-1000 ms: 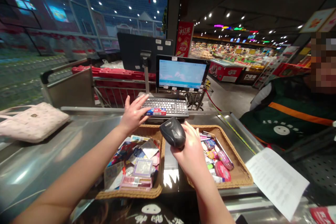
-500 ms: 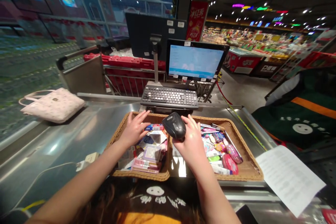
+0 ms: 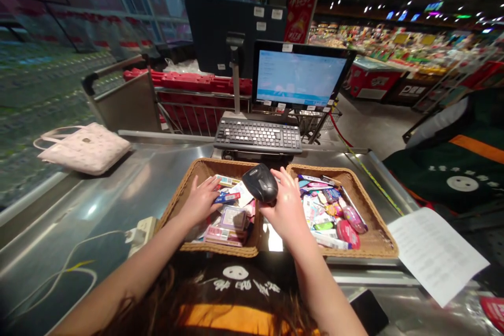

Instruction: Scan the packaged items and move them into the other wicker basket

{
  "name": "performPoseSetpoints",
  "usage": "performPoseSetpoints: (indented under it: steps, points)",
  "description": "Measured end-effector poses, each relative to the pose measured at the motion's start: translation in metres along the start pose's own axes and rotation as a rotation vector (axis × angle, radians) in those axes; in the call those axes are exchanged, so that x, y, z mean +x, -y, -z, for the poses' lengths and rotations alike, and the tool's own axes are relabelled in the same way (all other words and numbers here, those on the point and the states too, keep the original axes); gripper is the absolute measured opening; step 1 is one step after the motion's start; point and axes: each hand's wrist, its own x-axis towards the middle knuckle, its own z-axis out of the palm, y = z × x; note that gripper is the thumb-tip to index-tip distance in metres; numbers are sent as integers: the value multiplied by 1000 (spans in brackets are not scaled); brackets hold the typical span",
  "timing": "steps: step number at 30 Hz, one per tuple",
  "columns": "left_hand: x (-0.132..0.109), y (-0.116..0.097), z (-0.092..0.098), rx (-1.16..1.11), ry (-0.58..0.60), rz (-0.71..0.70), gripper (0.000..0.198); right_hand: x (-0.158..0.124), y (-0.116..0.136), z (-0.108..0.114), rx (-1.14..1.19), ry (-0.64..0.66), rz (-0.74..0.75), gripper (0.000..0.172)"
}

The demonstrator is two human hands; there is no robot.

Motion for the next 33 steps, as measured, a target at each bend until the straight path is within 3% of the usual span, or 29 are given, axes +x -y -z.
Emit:
performPoseSetpoints:
  steps: [5, 10, 15, 19, 26, 29, 33]
  points:
    - [-5, 1, 3, -6, 131, -9, 31, -5, -1, 7, 25, -10, -6, 45]
    - [1, -14, 13, -74, 33, -65, 31, -18, -11, 29, 5, -70, -41, 51]
    - [33, -52, 26, -159, -19, -222, 28, -38, -43, 65, -104, -204, -161, 57]
    - [70, -93, 26, -210, -11, -358, 28, -58, -70, 97, -177, -326, -307, 55]
    - [143, -169, 0, -175, 101, -640, 26, -89, -97, 127, -225, -395, -397, 58]
    - [175, -198, -20, -86, 256, -753, 23, -98, -109, 131, -226, -381, -407, 59]
    - [207, -227, -54, 50, 487, -800, 20, -100, -123, 136, -197, -379, -428, 63]
